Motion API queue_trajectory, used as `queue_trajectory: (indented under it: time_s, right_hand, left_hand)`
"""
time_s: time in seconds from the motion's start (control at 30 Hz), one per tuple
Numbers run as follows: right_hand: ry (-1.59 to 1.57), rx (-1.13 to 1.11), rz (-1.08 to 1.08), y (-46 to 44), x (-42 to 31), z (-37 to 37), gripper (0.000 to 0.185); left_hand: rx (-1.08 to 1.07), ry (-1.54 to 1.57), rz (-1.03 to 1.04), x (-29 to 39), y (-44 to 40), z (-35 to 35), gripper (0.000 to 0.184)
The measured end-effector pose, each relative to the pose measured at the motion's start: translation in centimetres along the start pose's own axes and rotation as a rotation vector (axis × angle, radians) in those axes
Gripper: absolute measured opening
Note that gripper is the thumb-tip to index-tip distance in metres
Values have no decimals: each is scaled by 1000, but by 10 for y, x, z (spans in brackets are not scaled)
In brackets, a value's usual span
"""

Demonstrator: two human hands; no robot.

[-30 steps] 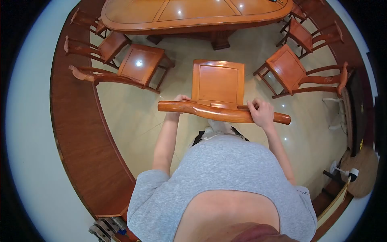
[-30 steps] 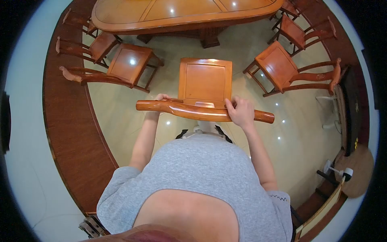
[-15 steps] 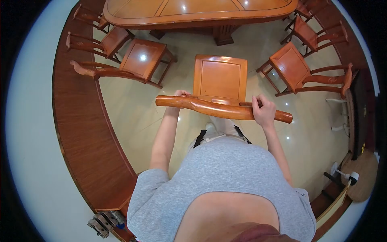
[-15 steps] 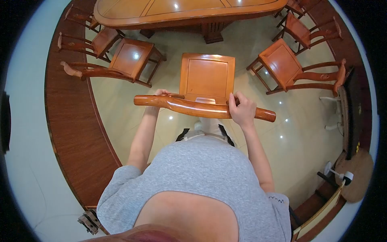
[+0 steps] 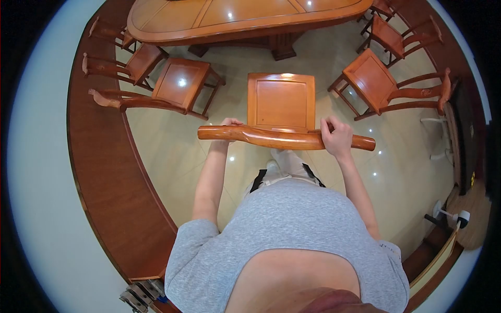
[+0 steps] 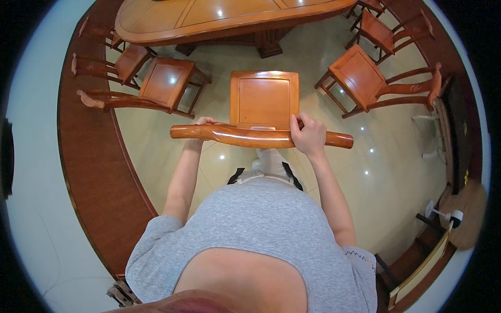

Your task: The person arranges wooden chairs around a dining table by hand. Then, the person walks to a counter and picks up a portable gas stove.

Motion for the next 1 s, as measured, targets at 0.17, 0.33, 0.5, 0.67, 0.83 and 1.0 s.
queue_trajectory:
  time_s: [0.17, 0.33, 0.5, 0.67, 0.83, 1.0]
  right_hand:
    - [-9, -10, -5, 1, 0, 2, 24]
    - [-15, -4, -6, -1, 1, 2, 26]
    - [24, -45, -30, -3, 0, 3, 26]
    - [17, -54, -57, -3, 0, 4, 26]
    - [-31, -69, -136, -1, -3, 3, 24]
    - [-83, -164, -280, -1, 1, 9, 25]
  left_hand:
    - [263, -94, 156, 10, 10, -6, 26]
    - [65, 35, 192, 3, 6, 1, 24]
    - [-84, 337, 411, -20, 14, -2, 26]
    - [342, 394, 420, -83, 31, 1, 24]
    - [447, 437, 149, -222, 0, -28, 30]
    - [688, 377, 76, -315, 25, 3, 33]
Point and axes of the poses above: each hand's wrist, its own y-axis away from the middle knuckle, its own z-axis out of the palm, x = y × z, the point moved 7 cm from there along -y, towards the middle knuckle, and after that the axes turned 2 degrees about x, right-handed, at the moved point
